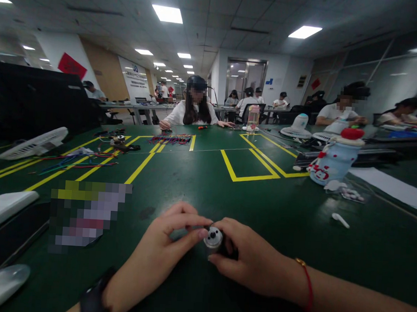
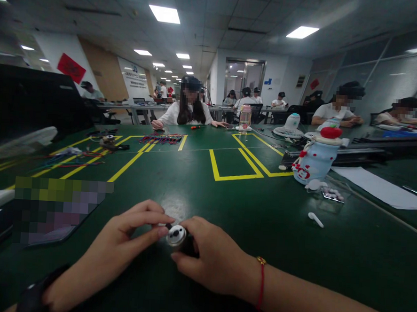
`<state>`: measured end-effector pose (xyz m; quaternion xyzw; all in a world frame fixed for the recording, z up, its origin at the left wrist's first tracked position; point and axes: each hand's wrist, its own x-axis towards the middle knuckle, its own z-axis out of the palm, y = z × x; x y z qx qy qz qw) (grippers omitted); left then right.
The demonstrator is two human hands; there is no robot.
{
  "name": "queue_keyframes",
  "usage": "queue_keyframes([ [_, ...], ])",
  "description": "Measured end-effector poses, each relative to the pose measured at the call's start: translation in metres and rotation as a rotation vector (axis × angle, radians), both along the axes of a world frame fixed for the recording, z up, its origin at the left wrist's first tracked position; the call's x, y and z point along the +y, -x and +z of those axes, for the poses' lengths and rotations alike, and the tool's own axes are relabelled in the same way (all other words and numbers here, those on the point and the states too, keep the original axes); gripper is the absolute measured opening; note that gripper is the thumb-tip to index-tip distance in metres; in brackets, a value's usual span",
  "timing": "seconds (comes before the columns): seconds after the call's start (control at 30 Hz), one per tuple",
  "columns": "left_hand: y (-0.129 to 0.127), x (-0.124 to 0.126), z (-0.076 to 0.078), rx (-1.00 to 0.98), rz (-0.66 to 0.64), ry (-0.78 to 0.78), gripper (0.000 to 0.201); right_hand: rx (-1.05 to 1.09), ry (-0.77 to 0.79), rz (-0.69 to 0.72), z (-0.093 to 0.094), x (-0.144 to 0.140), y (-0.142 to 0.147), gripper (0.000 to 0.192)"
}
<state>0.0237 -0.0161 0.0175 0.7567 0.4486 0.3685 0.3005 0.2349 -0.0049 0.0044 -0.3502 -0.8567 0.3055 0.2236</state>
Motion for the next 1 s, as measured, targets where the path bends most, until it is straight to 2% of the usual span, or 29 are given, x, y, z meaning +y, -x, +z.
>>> queue_keyframes([
  [0.17,-0.013,-0.006,0.000,0.061,-0.024,-0.021,0.022,0.001,-0.020,-0.002,-0.002,0.000,0.000,0.017],
  [0.33,-0.010,-0.008,0.002,0.087,-0.064,0.039,0.027,0.003,-0.017,0.001,-0.001,0.000,0.001,0.019],
  [0.43,0.000,-0.003,-0.001,0.085,0.004,0.067,0.031,0.005,-0.013,0.003,0.000,0.000,0.000,0.022],
  [0.6,0.032,0.019,-0.010,0.224,0.131,0.169,0.022,-0.027,0.020,-0.013,0.002,-0.001,-0.001,0.023],
  [0.67,0.044,0.028,-0.013,0.253,0.145,0.159,0.021,-0.033,0.026,-0.012,0.002,-0.001,-0.001,0.023],
  [0.8,0.052,0.033,-0.016,0.273,0.107,0.150,0.017,-0.035,0.032,-0.015,0.003,-0.001,0.000,0.024],
  [1.0,0.043,0.024,-0.013,0.335,-0.025,0.126,0.016,-0.042,0.040,-0.016,0.003,-0.001,0.000,0.022],
])
